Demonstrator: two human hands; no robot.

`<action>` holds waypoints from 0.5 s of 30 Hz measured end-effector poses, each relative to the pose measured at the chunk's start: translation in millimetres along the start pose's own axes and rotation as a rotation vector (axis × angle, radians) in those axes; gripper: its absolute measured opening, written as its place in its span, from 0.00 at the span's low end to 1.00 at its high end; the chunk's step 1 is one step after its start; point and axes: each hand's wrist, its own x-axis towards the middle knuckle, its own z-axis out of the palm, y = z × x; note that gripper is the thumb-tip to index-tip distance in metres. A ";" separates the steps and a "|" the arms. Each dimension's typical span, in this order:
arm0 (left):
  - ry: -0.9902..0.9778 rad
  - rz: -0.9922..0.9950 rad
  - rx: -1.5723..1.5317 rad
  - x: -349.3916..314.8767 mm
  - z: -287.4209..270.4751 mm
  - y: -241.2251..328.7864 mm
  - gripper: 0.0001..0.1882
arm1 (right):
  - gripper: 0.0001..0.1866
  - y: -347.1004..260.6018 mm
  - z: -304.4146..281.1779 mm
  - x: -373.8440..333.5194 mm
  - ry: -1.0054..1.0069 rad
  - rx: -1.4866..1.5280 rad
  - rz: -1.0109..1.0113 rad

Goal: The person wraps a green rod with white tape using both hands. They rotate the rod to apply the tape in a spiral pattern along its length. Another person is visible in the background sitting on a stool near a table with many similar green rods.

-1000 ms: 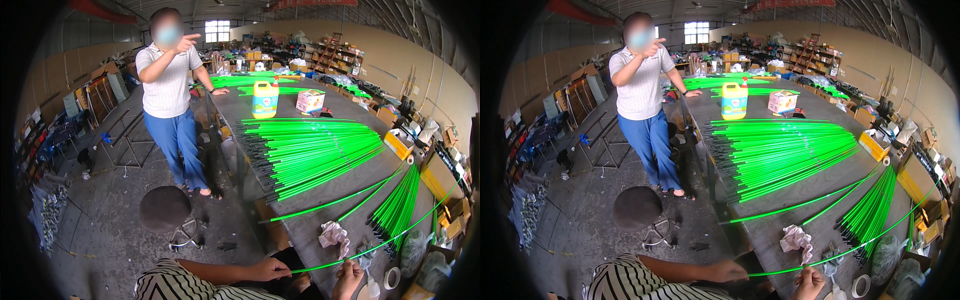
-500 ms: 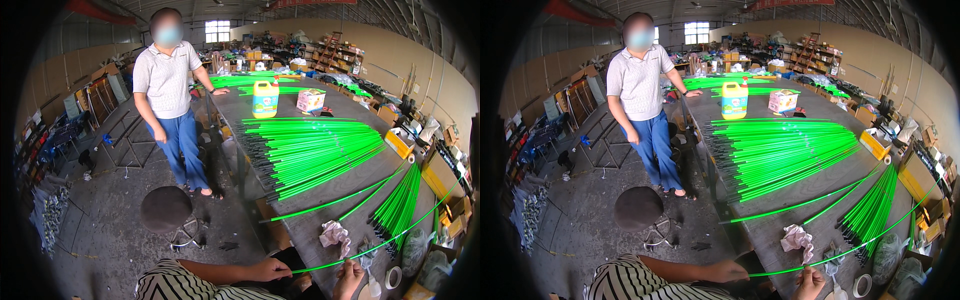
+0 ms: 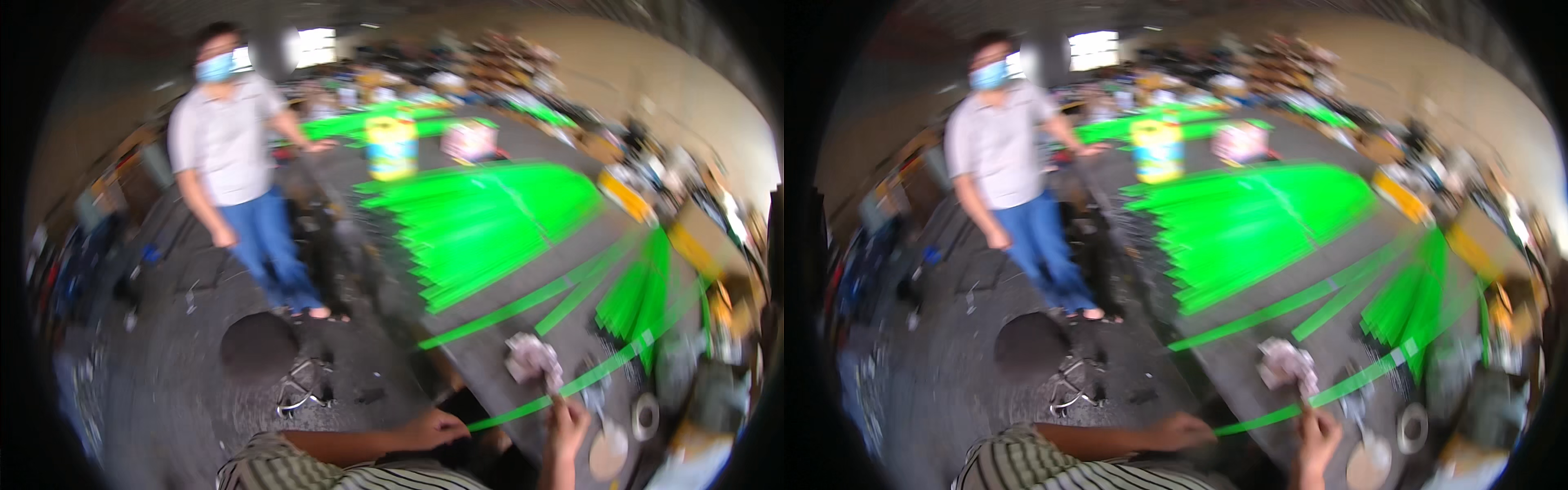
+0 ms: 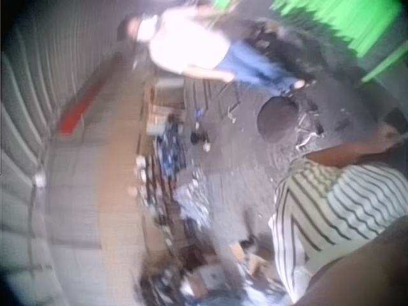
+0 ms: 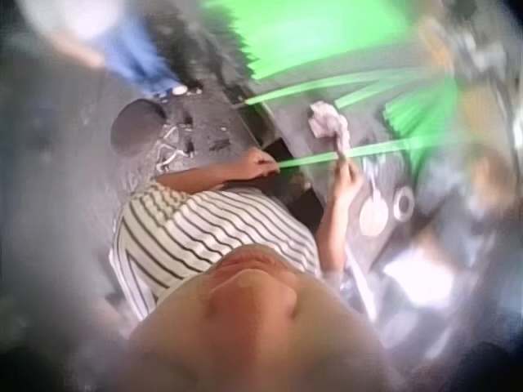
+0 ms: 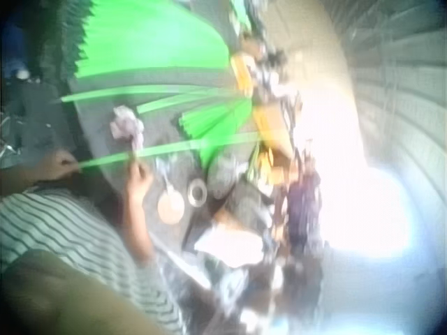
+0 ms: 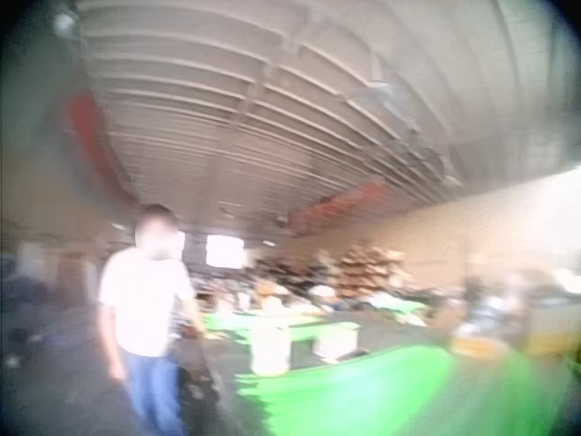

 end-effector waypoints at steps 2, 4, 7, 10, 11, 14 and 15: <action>-0.003 -0.156 0.153 -11.8 -9.7 21.7 0.12 | 0.18 -3.6 19.8 -9.3 -0.114 -0.102 0.046; 0.083 -0.142 -0.210 -13.0 -15.5 35.4 0.13 | 0.12 -10.3 44.4 -3.0 -0.340 -0.065 -0.059; 0.099 -0.155 -0.302 -20.3 -22.2 48.2 0.13 | 0.14 -34.9 65.7 -8.5 -0.388 -0.014 -0.025; 0.138 -0.024 -0.096 -35.8 -13.7 19.3 0.11 | 0.15 -30.7 65.8 -6.7 -0.433 -0.032 0.009; 0.152 0.103 -0.014 -16.4 -20.8 26.0 0.11 | 0.15 -35.4 61.3 11.6 -0.334 -0.038 0.040; -0.011 -0.012 -0.060 -30.5 -28.5 16.1 0.13 | 0.16 -60.8 46.8 -25.8 -0.137 -0.138 -0.088; -0.108 0.017 0.004 -41.6 -28.8 6.7 0.15 | 0.16 -48.0 45.7 -34.0 -0.153 -0.127 -0.102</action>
